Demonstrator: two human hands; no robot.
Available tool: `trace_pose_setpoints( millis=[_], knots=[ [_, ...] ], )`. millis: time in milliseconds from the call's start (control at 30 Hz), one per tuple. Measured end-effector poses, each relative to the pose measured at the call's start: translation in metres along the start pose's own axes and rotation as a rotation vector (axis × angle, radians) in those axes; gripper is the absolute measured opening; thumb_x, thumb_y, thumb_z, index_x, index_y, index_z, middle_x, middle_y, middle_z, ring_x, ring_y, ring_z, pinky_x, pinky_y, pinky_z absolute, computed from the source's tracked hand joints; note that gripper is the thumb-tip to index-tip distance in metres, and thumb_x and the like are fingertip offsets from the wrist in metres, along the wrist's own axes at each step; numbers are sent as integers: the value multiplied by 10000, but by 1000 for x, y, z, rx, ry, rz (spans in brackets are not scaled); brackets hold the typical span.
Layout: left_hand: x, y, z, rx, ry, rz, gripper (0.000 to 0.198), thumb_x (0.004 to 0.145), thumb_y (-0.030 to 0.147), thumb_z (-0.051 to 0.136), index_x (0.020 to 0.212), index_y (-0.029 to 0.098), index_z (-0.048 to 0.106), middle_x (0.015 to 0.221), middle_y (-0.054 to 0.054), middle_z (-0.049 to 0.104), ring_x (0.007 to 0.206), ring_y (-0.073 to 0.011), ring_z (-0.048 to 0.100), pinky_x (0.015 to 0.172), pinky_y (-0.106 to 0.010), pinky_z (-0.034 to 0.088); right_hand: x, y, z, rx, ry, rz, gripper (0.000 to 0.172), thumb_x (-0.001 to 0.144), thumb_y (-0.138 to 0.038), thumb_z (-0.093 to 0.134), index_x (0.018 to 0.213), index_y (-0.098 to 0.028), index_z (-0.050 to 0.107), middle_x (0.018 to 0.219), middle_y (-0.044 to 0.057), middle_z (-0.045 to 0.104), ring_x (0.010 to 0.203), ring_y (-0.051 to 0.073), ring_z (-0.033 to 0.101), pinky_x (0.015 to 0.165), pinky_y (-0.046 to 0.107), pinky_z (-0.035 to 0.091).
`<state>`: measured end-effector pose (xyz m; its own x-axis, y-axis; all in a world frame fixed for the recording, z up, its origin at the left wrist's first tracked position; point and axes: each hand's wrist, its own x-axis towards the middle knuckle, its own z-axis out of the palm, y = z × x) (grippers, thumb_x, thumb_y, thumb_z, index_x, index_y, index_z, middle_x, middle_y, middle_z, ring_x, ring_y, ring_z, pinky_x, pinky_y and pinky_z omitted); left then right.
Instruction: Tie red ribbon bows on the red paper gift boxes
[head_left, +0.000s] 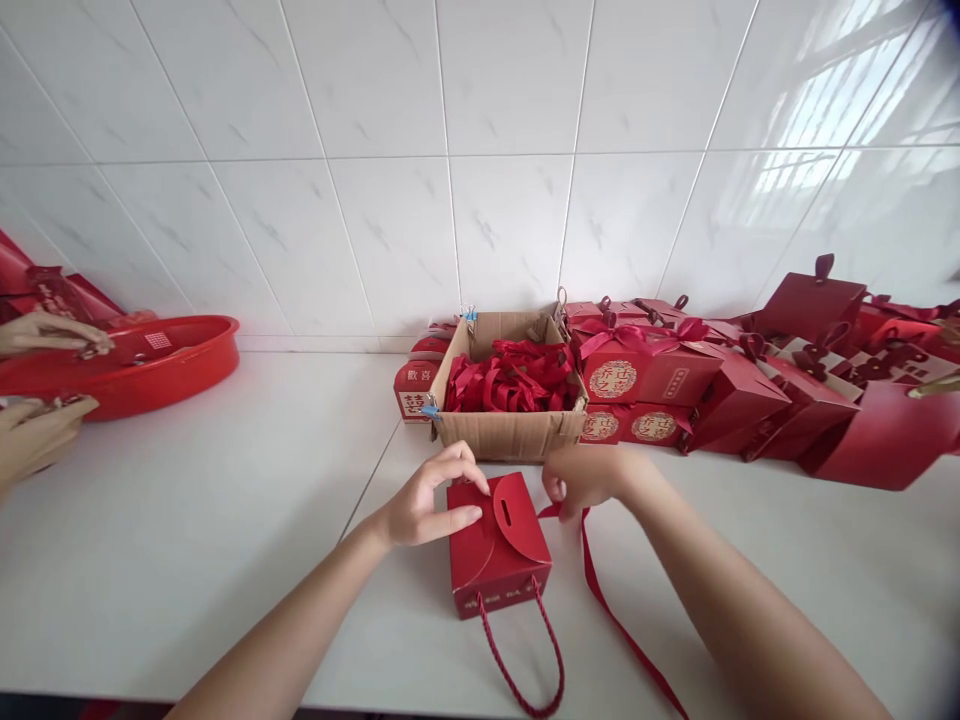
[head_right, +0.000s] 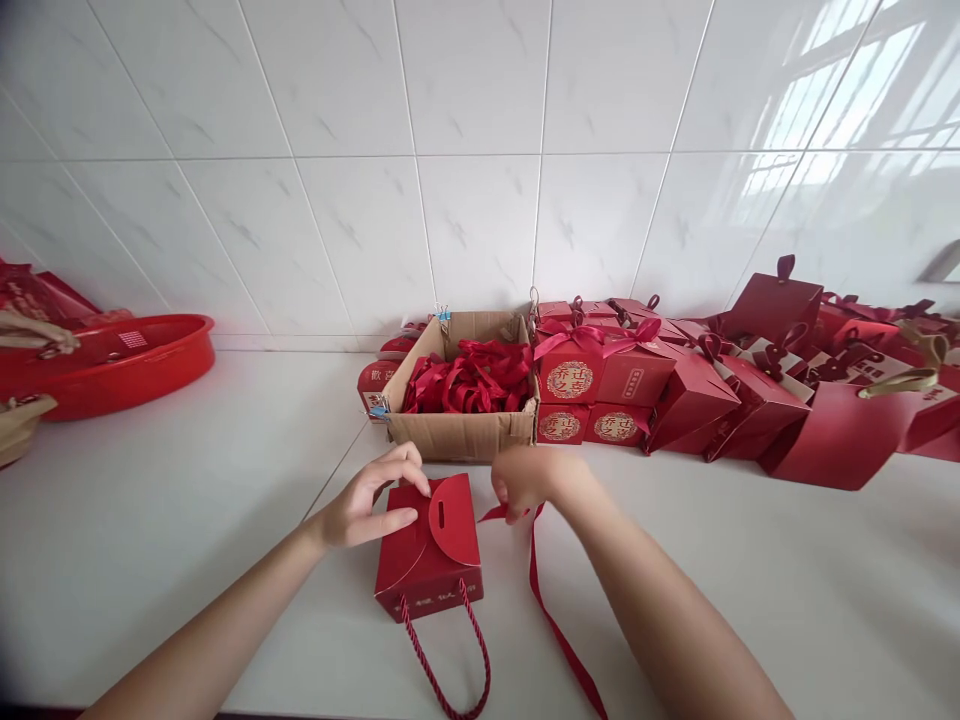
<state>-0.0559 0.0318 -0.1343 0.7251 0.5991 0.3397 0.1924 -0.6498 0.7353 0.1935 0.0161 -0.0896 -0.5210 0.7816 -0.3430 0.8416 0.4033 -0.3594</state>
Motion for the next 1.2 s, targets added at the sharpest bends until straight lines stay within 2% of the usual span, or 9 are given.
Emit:
trace_pose_setpoints(
  millis=[133,200,300,400,633,767,900,1200],
  knots=[
    [0,-2,2,19,29,50,179,789,229,554,920,197,671,995,-56,459,932,-189,500,878,-347,414,-29,8,-24,108,1,-44,86,770,-172,600,688,-184,575,669,6,629,569,126,577,469,218,358],
    [-1,-2,3,9,25,69,234,794,197,534,980,208,675,1065,-70,488,1021,-212,509,958,-388,393,-41,6,-32,189,25,-90,173,830,-265,547,682,-176,541,639,-1,602,553,111,544,475,213,361],
    [-1,2,5,-3,32,66,298,793,172,510,1040,215,671,1108,-83,514,1066,-227,516,996,-422,384,-48,-1,-34,314,95,-176,281,875,-327,485,640,-173,487,593,-11,559,504,89,457,468,216,341],
    [-1,7,7,2,45,34,303,800,186,501,1046,212,675,1117,-94,532,1082,-241,513,997,-434,394,-44,-10,-28,355,110,-228,310,893,-333,453,634,-167,496,595,-6,574,487,79,426,461,210,326],
    [0,7,10,9,39,5,238,838,254,511,1007,198,670,1113,-104,555,1082,-252,507,1002,-428,387,-27,-20,-16,349,-18,-212,320,879,-319,450,607,-159,504,583,9,611,457,73,410,444,203,311],
    [-1,8,11,-24,47,0,239,871,294,494,995,193,671,1094,-101,558,1074,-242,507,1006,-417,373,-25,-28,-13,400,-12,-153,328,867,-320,454,580,-164,489,548,3,588,472,83,444,461,206,335],
    [-2,13,12,-24,30,-21,255,881,318,480,976,194,682,1103,-103,560,1081,-245,490,1006,-418,367,-24,-34,-12,389,-23,-80,321,838,-288,460,540,-169,470,495,-21,537,431,71,399,442,206,324],
    [-2,16,14,23,64,4,204,846,281,540,945,195,697,1083,-103,579,1049,-247,494,978,-422,382,-27,-34,-15,333,32,-89,301,821,-273,470,540,-166,485,521,-12,574,441,75,443,417,203,312]
  ],
)
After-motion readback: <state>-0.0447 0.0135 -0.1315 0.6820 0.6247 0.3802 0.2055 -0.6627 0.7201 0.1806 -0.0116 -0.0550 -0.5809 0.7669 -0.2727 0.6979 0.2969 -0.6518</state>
